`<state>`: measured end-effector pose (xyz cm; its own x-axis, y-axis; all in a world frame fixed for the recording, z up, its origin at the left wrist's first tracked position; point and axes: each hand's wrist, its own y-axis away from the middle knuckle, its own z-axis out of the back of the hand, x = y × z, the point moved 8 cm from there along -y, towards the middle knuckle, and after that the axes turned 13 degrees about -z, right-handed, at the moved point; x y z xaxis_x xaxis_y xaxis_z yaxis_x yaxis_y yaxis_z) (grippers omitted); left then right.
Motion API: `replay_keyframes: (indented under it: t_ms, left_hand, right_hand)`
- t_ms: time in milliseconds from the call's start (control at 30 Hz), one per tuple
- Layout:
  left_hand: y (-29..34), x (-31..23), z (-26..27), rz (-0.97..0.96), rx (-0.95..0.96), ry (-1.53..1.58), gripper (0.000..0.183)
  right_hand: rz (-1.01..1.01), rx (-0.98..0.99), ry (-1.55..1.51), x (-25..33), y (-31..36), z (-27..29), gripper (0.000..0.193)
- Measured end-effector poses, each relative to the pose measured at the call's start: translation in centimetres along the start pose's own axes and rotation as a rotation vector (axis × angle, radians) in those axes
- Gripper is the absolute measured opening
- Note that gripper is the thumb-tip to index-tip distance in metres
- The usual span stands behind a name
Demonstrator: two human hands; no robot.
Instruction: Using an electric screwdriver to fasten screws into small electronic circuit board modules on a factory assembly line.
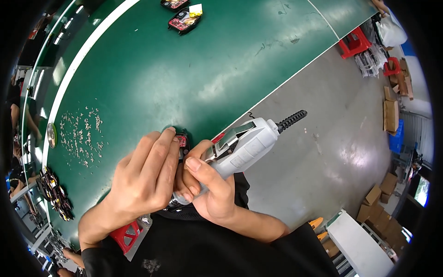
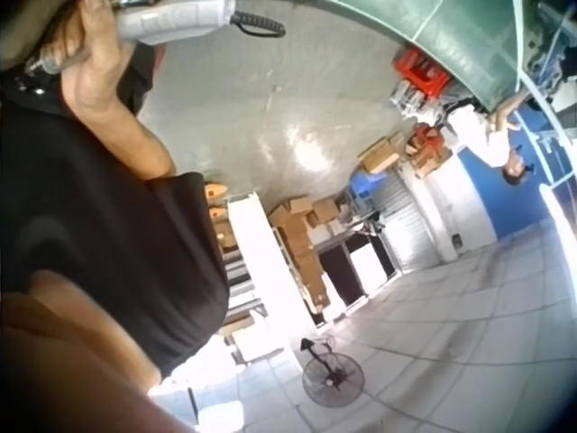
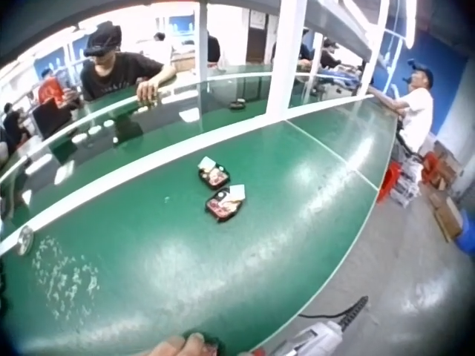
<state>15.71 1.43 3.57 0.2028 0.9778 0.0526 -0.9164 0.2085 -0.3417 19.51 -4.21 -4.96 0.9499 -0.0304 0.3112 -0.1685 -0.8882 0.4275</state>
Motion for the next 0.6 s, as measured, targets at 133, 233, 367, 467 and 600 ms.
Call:
replay_keyframes:
  t_ms: [133,233,367,467,600]
  left_hand:
    - [0.2,0.2,-0.1,0.075,0.057,0.045,0.033]
    - [0.7,0.0,-0.2,0.067,0.082,0.033,0.034]
    - [1.4,-0.5,-0.8,0.111,0.097,0.081,0.036]
    - [1.3,-0.8,-0.8,0.081,0.07,0.0,0.036]
    - [1.5,-1.0,-1.0,0.102,0.044,-0.041,0.035]
  right_hand:
    - [-0.053,0.081,0.022,0.8,-0.1,-0.6,0.009]
    - [0.014,0.304,0.226,4.5,0.4,-3.3,0.019]
    - [0.265,0.438,0.445,10.4,1.0,-6.4,0.028]
    - [0.345,0.472,0.615,12.2,0.2,-8.0,0.032]
    - [0.334,0.452,0.634,12.0,-1.6,-7.7,0.033]
